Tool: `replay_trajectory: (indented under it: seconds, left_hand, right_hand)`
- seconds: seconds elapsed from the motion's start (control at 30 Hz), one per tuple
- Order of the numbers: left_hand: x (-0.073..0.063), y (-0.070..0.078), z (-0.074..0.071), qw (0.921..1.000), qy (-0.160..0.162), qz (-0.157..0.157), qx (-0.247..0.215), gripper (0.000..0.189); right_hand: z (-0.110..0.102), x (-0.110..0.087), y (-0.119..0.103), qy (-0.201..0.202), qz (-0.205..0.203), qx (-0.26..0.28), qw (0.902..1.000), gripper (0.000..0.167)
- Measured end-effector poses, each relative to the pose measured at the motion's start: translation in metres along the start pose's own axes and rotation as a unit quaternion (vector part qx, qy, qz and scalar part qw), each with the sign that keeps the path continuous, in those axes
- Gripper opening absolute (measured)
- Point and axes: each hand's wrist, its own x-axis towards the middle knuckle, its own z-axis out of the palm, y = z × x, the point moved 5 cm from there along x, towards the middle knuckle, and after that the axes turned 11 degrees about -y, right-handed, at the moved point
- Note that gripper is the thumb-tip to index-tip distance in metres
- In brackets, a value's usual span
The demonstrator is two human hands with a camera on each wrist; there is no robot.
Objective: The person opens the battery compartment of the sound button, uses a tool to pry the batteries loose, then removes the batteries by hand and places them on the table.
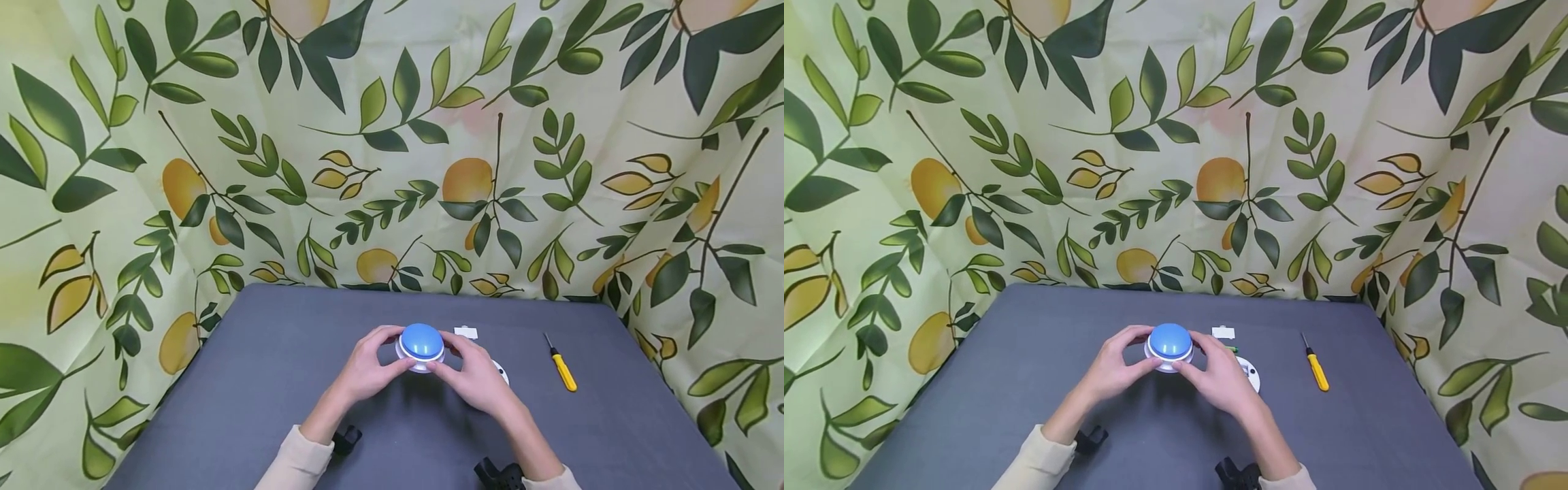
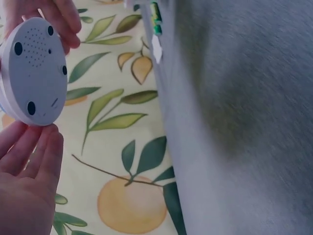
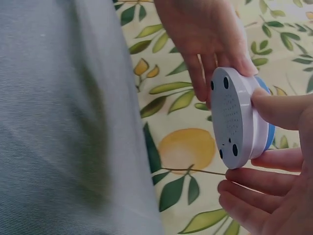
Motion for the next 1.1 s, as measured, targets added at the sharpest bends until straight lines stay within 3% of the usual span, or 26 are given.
replay_trajectory:
  seconds: [0.3,0.53,0.73,1.1]
  left_hand:
    - [0.013,0.008,-0.001,0.9941,0.039,0.038,-0.094,0.054]
    - [0.021,0.015,-0.006,0.9897,0.055,0.056,-0.12,0.047]
    - [0.025,0.02,-0.006,0.9899,0.046,0.047,-0.125,0.041]
    - [0.026,0.027,-0.007,0.9937,0.008,0.013,-0.111,0.039]
  right_hand:
    - [-0.021,-0.003,-0.008,0.026,-0.057,0.044,0.9971,0.063]
    - [-0.03,-0.005,-0.015,0.031,-0.07,0.041,0.9962,0.072]
    - [-0.034,-0.006,-0.016,0.043,-0.078,0.055,0.9945,0.061]
    - [-0.038,-0.007,-0.015,0.039,-0.046,0.095,0.9937,0.051]
